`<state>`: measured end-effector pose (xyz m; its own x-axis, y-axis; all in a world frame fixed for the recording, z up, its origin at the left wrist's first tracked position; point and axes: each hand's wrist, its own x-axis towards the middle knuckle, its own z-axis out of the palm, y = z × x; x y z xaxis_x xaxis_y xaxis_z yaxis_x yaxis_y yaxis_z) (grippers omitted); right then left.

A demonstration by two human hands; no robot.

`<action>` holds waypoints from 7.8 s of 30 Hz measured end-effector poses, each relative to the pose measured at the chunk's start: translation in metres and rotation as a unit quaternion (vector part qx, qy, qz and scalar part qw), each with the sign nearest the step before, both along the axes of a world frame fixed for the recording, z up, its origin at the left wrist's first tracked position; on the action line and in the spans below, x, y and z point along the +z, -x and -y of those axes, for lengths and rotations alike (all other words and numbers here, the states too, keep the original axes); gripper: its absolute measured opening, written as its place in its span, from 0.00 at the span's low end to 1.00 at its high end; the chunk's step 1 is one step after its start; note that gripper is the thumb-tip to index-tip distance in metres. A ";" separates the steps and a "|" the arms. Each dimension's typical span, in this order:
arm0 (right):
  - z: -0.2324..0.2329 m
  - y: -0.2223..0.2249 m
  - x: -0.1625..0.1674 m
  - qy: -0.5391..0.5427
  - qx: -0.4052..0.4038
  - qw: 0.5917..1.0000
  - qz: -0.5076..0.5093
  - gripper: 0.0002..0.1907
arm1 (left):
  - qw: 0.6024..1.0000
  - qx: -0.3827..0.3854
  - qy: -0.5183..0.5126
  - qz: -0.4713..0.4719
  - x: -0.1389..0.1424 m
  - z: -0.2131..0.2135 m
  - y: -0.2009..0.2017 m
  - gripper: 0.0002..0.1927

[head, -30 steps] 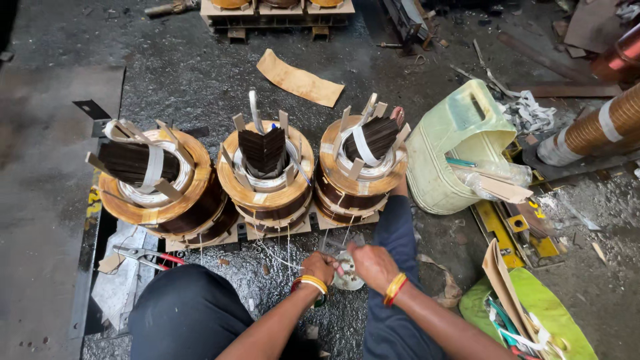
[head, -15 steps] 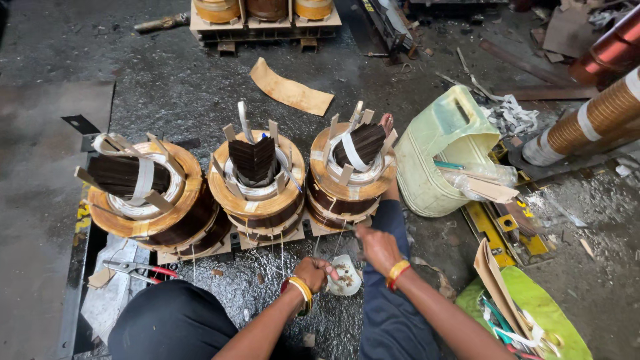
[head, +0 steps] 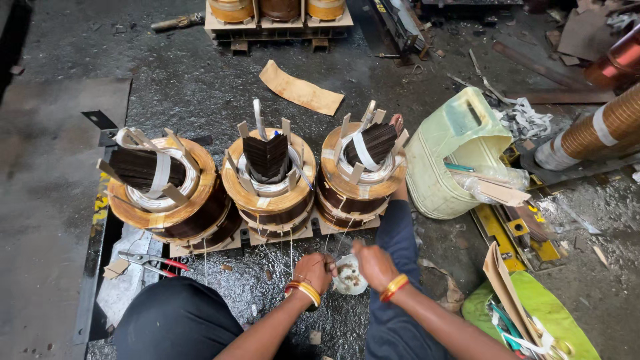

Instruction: The person is sitting on the floor in a workshop, working on electrical components. They are using a thin wire to tie or secure parts of the components, which appear to be coils or transformers.

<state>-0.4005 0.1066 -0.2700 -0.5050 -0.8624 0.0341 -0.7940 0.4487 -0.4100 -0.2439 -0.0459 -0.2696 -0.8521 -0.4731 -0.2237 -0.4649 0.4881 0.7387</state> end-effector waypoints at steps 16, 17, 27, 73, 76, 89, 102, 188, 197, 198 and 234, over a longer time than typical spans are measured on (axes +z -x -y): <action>-0.004 0.014 0.027 -0.139 0.033 0.990 -0.004 0.09 | 0.898 -0.256 0.357 -0.005 -0.006 -0.029 0.003 0.08; -0.003 0.015 0.029 -0.124 0.009 0.991 -0.053 0.09 | 0.905 -0.248 0.345 -0.005 -0.010 -0.028 0.001 0.09; -0.054 0.030 -0.006 0.082 0.028 0.948 0.308 0.06 | 0.934 -0.206 0.198 -0.213 0.041 -0.014 0.008 0.13; -0.027 -0.032 0.003 0.009 -0.050 0.991 0.126 0.07 | 0.910 0.120 -0.395 0.029 0.004 -0.008 0.014 0.17; -0.024 -0.025 -0.002 0.035 -0.114 0.992 0.045 0.06 | 0.929 0.093 -0.357 0.021 0.010 -0.009 0.012 0.16; -0.069 -0.016 0.036 0.065 -0.210 0.930 0.295 0.12 | 0.977 -0.007 -0.194 -0.083 0.058 -0.011 0.010 0.07; -0.035 -0.014 0.012 0.009 -0.003 1.000 0.027 0.05 | 0.984 -0.026 0.161 -0.078 -0.025 -0.006 0.018 0.07; -0.020 -0.006 0.023 0.079 -0.096 0.992 0.003 0.06 | 0.898 0.030 -0.436 0.045 0.013 -0.004 0.017 0.11; -0.049 -0.040 0.035 0.122 -0.142 0.960 0.207 0.05 | 0.972 -0.070 -0.195 -0.107 0.053 -0.002 0.017 0.08; -0.056 -0.039 0.037 0.152 -0.178 0.949 0.211 0.06 | 0.983 -0.054 -0.134 -0.117 0.055 0.000 0.019 0.09; -0.084 -0.023 -0.018 0.199 -0.103 0.891 0.394 0.08 | 0.906 0.007 -0.400 0.142 0.030 -0.006 0.022 0.12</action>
